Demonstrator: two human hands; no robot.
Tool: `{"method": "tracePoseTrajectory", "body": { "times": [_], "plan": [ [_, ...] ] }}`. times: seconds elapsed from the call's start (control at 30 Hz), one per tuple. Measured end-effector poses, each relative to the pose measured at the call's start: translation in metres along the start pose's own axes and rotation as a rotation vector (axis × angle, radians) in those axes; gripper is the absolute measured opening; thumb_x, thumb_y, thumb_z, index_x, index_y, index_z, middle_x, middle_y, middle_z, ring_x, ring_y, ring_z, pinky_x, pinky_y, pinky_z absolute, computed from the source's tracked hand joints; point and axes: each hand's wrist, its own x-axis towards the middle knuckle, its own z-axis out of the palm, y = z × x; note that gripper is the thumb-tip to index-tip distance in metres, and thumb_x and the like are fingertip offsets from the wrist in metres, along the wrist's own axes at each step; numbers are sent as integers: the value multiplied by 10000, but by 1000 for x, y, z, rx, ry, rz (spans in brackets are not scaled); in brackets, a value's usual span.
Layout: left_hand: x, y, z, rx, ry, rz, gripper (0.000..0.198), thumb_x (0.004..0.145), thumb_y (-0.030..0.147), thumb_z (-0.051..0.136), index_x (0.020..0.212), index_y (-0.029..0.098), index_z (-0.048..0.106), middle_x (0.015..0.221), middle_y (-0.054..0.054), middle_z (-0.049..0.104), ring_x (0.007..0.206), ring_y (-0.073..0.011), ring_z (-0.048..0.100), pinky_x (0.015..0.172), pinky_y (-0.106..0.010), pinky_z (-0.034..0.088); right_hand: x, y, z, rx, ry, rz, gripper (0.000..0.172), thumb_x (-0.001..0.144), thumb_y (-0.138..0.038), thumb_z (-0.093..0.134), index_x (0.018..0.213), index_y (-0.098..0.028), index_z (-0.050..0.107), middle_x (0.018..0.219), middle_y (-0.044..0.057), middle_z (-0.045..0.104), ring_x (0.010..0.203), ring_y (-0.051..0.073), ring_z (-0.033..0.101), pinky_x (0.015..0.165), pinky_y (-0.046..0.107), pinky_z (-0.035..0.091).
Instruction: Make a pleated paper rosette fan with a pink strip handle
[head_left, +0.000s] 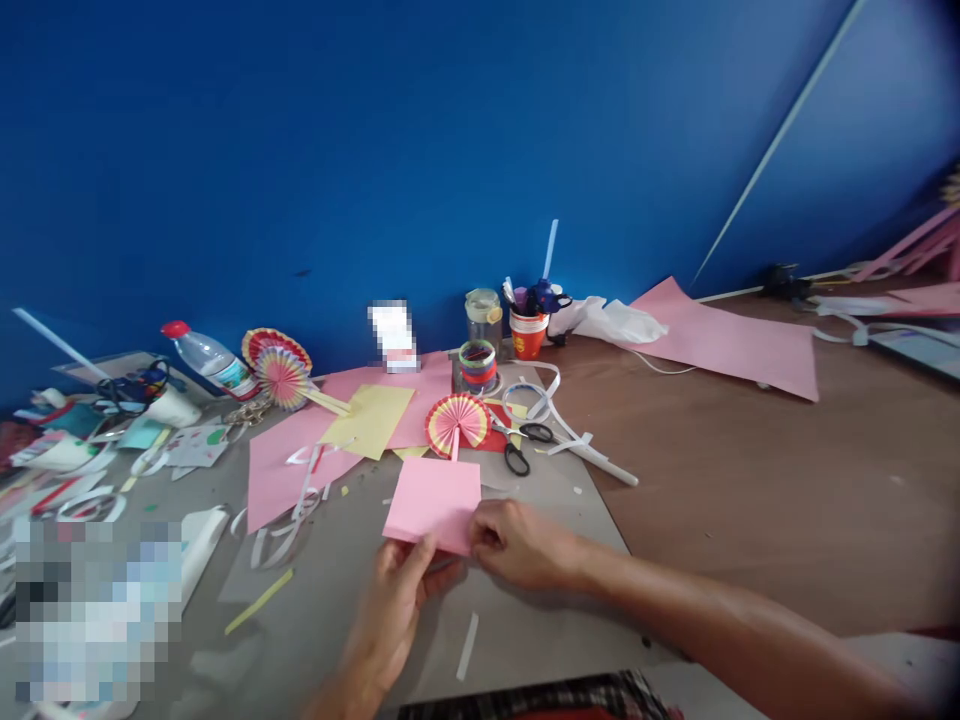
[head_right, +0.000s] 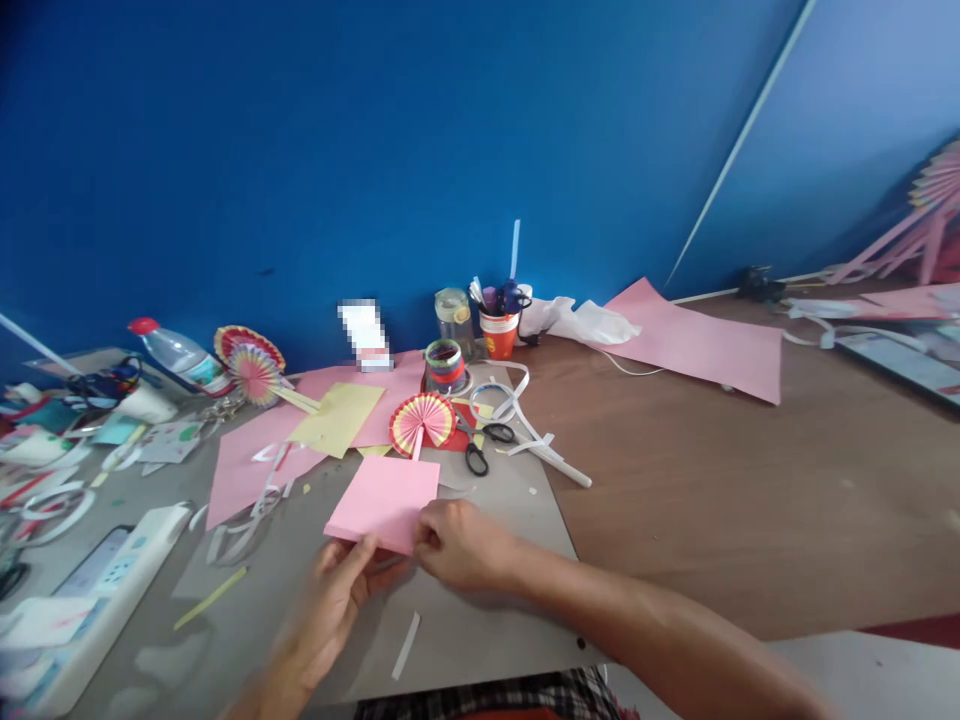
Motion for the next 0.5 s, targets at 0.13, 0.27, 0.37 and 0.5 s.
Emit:
{"method": "tracePoseTrajectory", "body": {
  "times": [0.13,0.27,0.37,0.5],
  "plan": [
    [12,0,0,82,40,99,355,690,407,739,912,150,639,900,-95,713,833,-262,676,729,-403,565,-3,1,1,-18,57,-114,94,711,-96,507,689,-164,569,707,12,589,630,115,499,593,215,374],
    [18,10,-11,199,43,213,345,698,423,723,894,146,665,868,-82,724,852,-265,675,758,-367,550,-1,7,-4,134,318,-143,193,710,-161,560,902,-155,574,886,55,572,811,161,527,767,282,428],
    [22,24,-15,230,-74,236,303,693,391,735,853,139,685,839,-77,725,848,-260,670,770,-356,543,5,13,-11,491,417,6,525,704,-284,625,1186,-164,457,1108,108,515,956,195,516,828,339,443],
    [31,41,-4,257,-302,149,310,722,354,721,951,147,696,920,-91,721,865,-247,663,802,-366,532,12,18,-22,1127,126,142,589,703,-391,669,1218,-203,454,1078,76,581,964,192,583,859,347,451]
  ]
}}
